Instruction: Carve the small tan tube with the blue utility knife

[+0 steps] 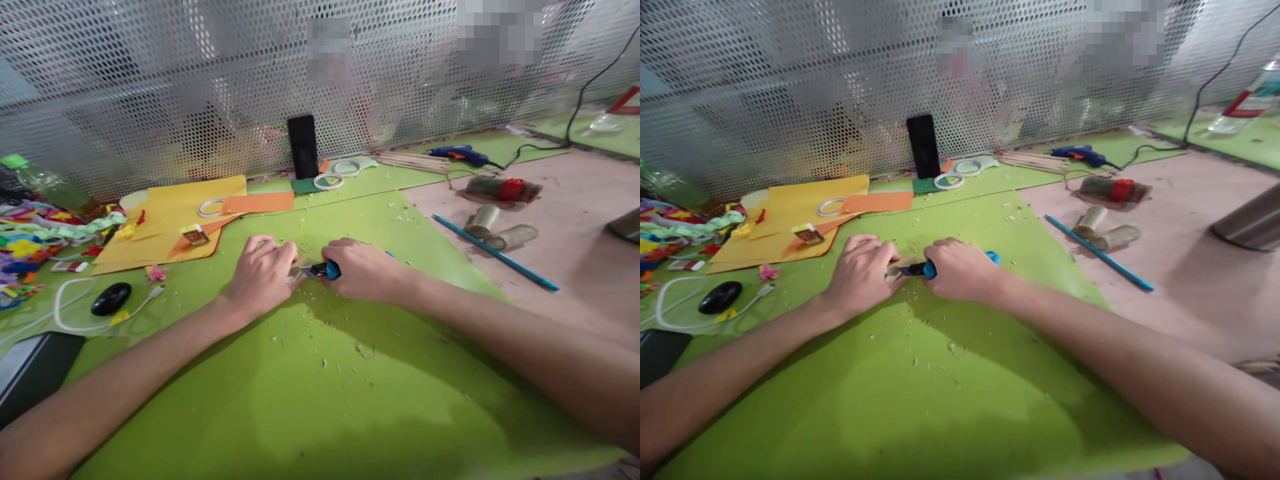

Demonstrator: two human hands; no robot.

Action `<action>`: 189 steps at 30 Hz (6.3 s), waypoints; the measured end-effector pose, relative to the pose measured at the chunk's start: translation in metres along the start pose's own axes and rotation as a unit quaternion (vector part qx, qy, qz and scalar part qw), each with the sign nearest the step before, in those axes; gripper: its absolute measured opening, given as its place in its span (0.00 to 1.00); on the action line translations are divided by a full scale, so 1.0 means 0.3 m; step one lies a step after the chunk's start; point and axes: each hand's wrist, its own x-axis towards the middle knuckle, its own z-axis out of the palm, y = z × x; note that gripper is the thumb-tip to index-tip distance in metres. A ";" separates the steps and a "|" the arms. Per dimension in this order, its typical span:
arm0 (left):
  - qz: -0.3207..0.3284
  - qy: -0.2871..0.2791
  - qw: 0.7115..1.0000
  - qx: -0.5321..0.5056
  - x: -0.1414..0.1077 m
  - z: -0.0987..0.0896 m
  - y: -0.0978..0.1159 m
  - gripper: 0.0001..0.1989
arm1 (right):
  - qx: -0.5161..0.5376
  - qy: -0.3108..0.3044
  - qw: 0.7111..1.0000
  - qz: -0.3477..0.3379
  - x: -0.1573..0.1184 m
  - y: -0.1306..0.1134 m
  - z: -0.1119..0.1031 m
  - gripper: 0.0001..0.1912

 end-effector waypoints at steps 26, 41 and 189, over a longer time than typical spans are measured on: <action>0.008 -0.050 0.998 -0.029 -0.023 0.008 0.022 0.19 | -0.098 -0.041 0.993 -0.055 -0.021 -0.033 0.017 0.15; -0.005 -0.074 0.993 -0.092 -0.013 0.004 0.012 0.19 | -0.089 -0.067 0.993 -0.048 -0.025 -0.038 0.004 0.15; 0.055 -0.142 0.988 0.003 0.006 -0.032 -0.003 0.16 | -0.068 -0.105 0.987 -0.097 -0.022 -0.023 -0.037 0.13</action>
